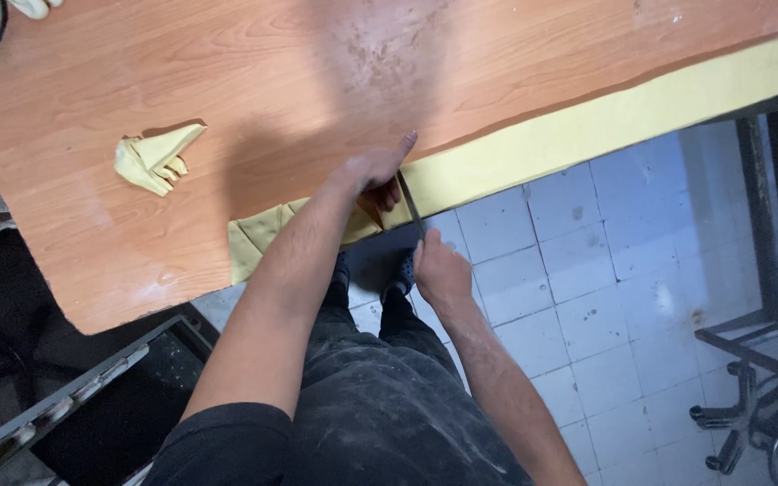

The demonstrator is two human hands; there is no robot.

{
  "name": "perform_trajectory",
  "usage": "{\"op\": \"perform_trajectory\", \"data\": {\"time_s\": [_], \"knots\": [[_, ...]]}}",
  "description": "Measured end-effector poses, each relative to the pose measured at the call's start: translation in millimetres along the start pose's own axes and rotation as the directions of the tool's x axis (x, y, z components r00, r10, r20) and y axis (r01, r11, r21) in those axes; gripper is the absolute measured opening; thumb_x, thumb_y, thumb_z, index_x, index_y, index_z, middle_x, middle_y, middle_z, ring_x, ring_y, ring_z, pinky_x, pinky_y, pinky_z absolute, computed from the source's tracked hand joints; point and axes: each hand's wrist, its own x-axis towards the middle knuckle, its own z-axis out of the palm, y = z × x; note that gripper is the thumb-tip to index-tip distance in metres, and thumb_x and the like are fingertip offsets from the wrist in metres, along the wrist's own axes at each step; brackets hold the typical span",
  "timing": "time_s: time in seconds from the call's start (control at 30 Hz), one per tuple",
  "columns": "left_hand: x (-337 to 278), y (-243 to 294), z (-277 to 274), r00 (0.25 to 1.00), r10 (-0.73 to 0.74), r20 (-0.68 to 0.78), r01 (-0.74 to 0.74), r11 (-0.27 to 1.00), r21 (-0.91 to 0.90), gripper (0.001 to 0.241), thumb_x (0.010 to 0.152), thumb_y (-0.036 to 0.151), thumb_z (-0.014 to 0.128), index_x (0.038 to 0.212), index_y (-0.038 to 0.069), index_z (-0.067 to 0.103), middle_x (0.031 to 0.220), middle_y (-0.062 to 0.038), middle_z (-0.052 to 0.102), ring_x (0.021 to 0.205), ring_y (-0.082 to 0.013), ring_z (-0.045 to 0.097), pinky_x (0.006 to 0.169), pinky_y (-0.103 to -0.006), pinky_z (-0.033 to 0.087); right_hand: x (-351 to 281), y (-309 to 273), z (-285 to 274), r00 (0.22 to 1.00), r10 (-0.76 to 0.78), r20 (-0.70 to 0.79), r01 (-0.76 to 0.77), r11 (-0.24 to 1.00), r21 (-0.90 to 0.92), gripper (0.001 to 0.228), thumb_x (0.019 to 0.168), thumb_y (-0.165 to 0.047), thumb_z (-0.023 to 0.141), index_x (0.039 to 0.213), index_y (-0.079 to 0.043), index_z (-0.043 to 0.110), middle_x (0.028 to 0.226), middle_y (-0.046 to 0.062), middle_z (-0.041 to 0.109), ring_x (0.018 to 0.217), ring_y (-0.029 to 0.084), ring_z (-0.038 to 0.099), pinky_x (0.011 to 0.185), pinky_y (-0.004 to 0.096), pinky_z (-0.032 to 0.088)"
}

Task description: Cutting dough into triangular shapes and rolling them into croissants on a wooden prep table.

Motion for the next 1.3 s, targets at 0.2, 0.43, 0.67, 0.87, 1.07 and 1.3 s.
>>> {"op": "perform_trajectory", "data": {"time_s": [0.2,0.43,0.67,0.87,1.07,1.3], "knots": [[-1.6,2.9,-1.7,0.999,0.017,-0.027,-0.015,0.997,0.077,0.110,0.084,0.089,0.022,0.093,-0.008,0.073,0.081,-0.020,0.075,0.070,-0.0288,0.076,0.060,-0.0494,0.066,9.4,-6.8,-1.2,0.989,0.009,0.150,-0.005,1.000,-0.030,0.022,0.104,-0.022,0.043,0.107,-0.001,0.049,0.079,0.023,0.072,0.075,0.046,0.071,0.068,0.059,0.055],[15.7,-8.9,2.6,0.999,0.027,-0.029,-0.023,0.991,0.134,0.105,0.084,0.088,0.023,0.093,-0.003,0.074,0.079,-0.015,0.077,0.067,-0.0254,0.076,0.059,-0.0430,0.064,27.8,3.5,36.8,0.963,0.046,0.265,-0.031,0.998,-0.062,0.019,0.099,-0.012,0.045,0.112,0.001,0.049,0.085,0.027,0.072,0.079,0.047,0.071,0.069,0.058,0.056],[30.6,-23.2,-7.0,0.995,0.081,-0.058,-0.074,0.991,0.113,0.105,0.086,0.088,0.023,0.080,-0.003,0.075,0.074,-0.015,0.076,0.062,-0.0268,0.075,0.057,-0.0407,0.064,32.1,27.5,84.8,0.996,-0.092,0.014,0.090,0.990,0.106,0.019,0.101,-0.018,0.049,0.107,-0.001,0.050,0.078,0.024,0.071,0.074,0.047,0.069,0.066,0.061,0.054],[16.1,-18.2,-10.3,0.979,0.184,-0.086,-0.173,0.978,0.119,0.105,0.085,0.088,0.020,0.071,0.001,0.076,0.068,-0.012,0.077,0.061,-0.0225,0.076,0.058,-0.0332,0.060,25.0,28.2,48.1,0.983,-0.134,-0.130,0.157,0.969,0.193,0.023,0.103,-0.026,0.050,0.104,-0.002,0.050,0.072,0.024,0.067,0.068,0.049,0.066,0.061,0.061,0.052],[24.8,16.9,10.1,0.963,0.264,-0.050,-0.257,0.960,0.114,0.102,0.085,0.088,0.024,0.073,0.001,0.076,0.068,-0.011,0.077,0.060,-0.0206,0.076,0.057,-0.0332,0.060,21.5,38.0,4.8,0.993,-0.042,-0.113,0.060,0.986,0.158,0.025,0.104,-0.026,0.050,0.107,-0.001,0.047,0.072,0.024,0.067,0.067,0.050,0.065,0.060,0.062,0.051],[31.6,27.5,19.5,0.991,0.136,-0.013,-0.134,0.988,0.079,0.100,0.088,0.086,0.027,0.082,-0.001,0.076,0.071,-0.014,0.076,0.061,-0.0224,0.076,0.059,-0.0362,0.063,35.3,32.7,-18.1,0.996,-0.022,0.088,0.017,0.999,0.048,0.026,0.103,-0.026,0.047,0.107,0.000,0.046,0.075,0.025,0.070,0.071,0.050,0.067,0.066,0.062,0.052]]}}
